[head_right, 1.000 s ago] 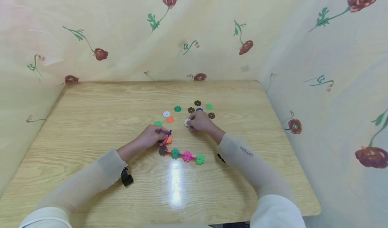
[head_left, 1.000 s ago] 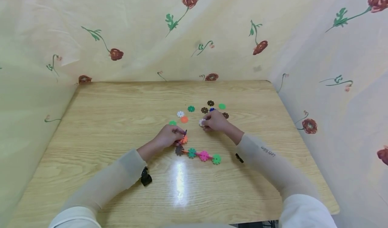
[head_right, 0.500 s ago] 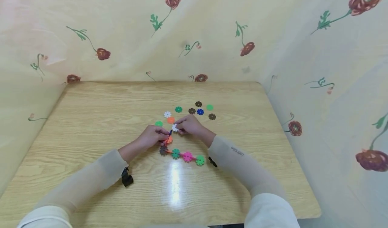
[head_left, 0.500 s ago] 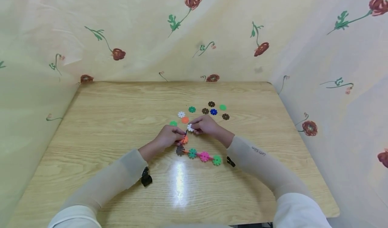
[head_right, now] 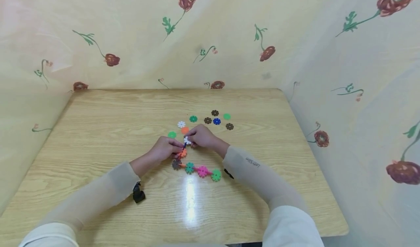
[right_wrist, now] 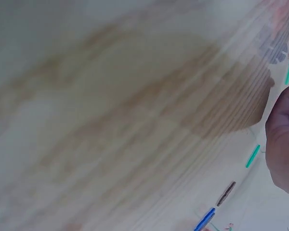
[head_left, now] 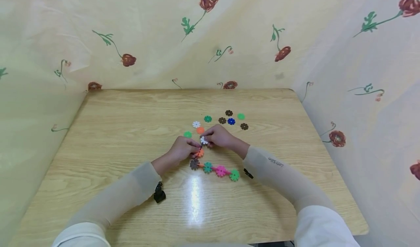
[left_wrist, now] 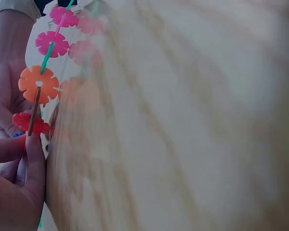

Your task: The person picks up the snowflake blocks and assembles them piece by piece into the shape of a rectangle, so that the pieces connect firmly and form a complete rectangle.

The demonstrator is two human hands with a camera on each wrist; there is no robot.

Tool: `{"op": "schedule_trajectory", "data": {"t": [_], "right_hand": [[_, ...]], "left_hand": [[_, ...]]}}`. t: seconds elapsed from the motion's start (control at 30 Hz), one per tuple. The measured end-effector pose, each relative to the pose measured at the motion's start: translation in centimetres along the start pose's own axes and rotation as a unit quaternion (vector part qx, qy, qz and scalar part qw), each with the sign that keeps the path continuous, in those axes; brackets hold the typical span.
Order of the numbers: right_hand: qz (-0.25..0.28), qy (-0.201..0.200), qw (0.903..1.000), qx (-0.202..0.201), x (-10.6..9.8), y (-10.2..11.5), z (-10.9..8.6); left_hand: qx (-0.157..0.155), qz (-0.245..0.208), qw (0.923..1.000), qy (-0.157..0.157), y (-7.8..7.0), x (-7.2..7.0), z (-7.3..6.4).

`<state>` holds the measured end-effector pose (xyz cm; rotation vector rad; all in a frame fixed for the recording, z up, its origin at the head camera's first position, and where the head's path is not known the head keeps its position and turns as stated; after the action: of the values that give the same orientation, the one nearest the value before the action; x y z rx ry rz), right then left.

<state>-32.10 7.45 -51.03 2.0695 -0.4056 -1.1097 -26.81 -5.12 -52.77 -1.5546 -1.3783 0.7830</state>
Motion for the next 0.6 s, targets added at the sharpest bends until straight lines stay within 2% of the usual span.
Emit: {"op": "schedule_trajectory", "data": {"t": [0.4, 0.6], "right_hand": [[-0.012, -0.007, 0.9999, -0.001, 0.10, 0.25, 0.26], [-0.017, -0.010, 0.9998, -0.001, 0.13, 0.35, 0.40]], "left_hand": [[0.015, 0.029, 0.9981, -0.053, -0.03, -0.52, 0.03], [0.032, 0.052, 0.9955, -0.072, -0.30, -0.58, -0.15]]}}
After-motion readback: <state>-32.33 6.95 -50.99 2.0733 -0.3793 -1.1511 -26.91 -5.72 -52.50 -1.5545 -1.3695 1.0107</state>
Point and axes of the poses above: each hand's wrist, its own z-axis towards the middle knuckle, its own x-axis out of the palm, y = z × x, the point moved 10 cm from there along z, towards the middle knuckle, and after that the axes turned 13 degrees about -z, right-handed, at the moved point
